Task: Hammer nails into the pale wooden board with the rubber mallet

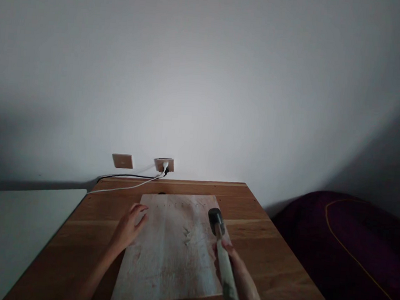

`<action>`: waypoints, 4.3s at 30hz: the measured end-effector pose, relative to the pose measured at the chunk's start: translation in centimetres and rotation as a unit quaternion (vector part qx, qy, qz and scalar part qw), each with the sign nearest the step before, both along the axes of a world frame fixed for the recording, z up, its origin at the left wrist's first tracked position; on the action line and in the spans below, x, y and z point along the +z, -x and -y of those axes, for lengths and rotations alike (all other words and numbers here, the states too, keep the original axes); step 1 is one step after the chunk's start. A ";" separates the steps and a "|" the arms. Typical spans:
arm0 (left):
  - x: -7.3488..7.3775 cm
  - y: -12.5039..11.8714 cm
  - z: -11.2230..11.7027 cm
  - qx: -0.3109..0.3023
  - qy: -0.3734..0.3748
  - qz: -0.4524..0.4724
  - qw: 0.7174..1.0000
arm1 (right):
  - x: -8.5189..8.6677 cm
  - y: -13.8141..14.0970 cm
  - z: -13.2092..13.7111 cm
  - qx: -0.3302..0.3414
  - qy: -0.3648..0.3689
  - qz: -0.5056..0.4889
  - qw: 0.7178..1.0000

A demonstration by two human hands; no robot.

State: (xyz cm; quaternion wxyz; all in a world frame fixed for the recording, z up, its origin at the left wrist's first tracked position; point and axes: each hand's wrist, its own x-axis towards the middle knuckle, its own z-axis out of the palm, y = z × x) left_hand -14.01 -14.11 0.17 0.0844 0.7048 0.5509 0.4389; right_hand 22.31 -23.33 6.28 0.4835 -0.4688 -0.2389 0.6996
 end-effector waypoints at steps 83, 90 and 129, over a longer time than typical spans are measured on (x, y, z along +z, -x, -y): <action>-3.0 6.2 2.6 0.195 0.023 0.125 0.972 | 7.3 2.5 -8.0 -0.112 -0.284 0.168 0.937; -2.8 6.2 2.7 0.182 0.019 0.118 0.976 | 9.1 1.1 -7.5 -0.159 -0.123 -0.176 0.964; 1.3 -8.8 -5.7 -0.033 0.050 -0.050 0.997 | -7.0 -1.1 2.3 0.055 -0.092 0.199 0.974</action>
